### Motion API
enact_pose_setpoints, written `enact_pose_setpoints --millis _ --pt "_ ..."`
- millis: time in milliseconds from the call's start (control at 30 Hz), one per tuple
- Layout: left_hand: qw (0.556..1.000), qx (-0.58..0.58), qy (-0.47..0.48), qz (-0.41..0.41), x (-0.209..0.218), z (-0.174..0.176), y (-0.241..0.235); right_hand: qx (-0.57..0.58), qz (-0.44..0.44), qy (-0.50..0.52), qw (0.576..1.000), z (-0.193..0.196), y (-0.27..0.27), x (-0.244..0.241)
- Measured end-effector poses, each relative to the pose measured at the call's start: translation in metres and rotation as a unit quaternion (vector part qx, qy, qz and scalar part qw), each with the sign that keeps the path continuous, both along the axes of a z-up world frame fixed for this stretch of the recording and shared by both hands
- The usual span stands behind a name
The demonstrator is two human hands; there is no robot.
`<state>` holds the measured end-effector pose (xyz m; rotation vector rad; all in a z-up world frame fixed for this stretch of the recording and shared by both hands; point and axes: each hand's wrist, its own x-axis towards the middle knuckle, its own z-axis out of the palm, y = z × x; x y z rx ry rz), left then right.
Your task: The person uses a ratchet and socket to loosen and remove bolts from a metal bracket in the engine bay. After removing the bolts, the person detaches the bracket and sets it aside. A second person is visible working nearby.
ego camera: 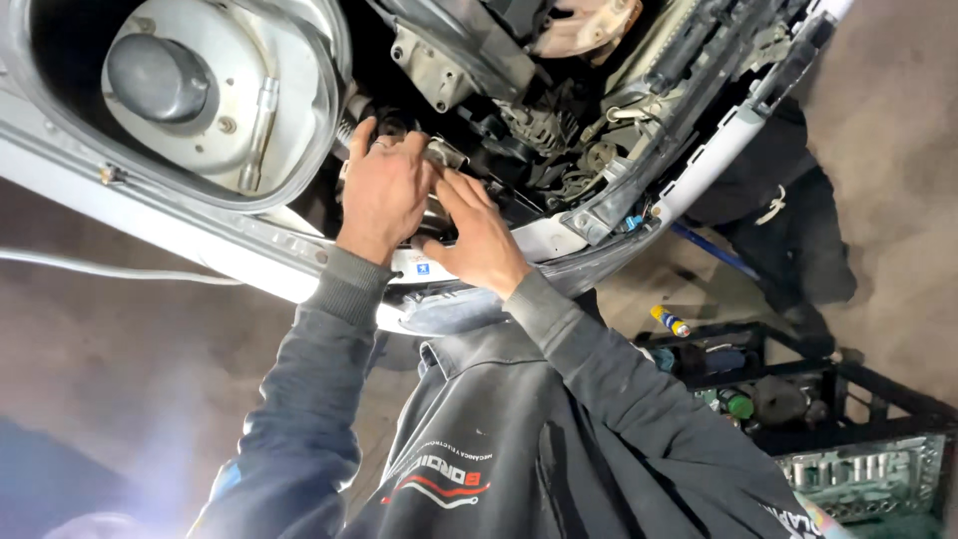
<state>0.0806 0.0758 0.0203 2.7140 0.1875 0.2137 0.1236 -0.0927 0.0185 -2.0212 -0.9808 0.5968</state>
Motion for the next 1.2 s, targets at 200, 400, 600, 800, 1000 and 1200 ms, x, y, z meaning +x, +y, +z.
enact_pose_setpoints --millis 200,400,600,800,1000,1200 --pt "0.998 -0.013 -0.058 0.005 0.004 -0.011 -0.001 0.063 0.016 -0.040 0.997 -0.013 -0.011 0.012" --pt "0.977 -0.094 -0.189 0.013 0.003 0.022 0.007 0.055 -0.057 0.057 0.995 -0.010 -0.004 0.021" --pt "0.921 -0.131 -0.237 0.281 -0.029 0.049 0.052 0.022 -0.152 0.172 0.973 -0.018 -0.030 0.031" --pt "0.923 -0.027 -0.060 0.379 -0.058 0.037 0.106 0.003 -0.165 0.177 0.970 -0.043 -0.062 0.037" --pt "0.951 0.104 -0.036 0.287 -0.032 0.003 0.100 -0.024 -0.122 0.167 0.978 -0.033 -0.064 0.028" --pt "0.957 0.048 -0.020 0.284 -0.024 -0.015 0.110 0.046 -0.125 0.197 0.971 -0.018 -0.101 0.020"
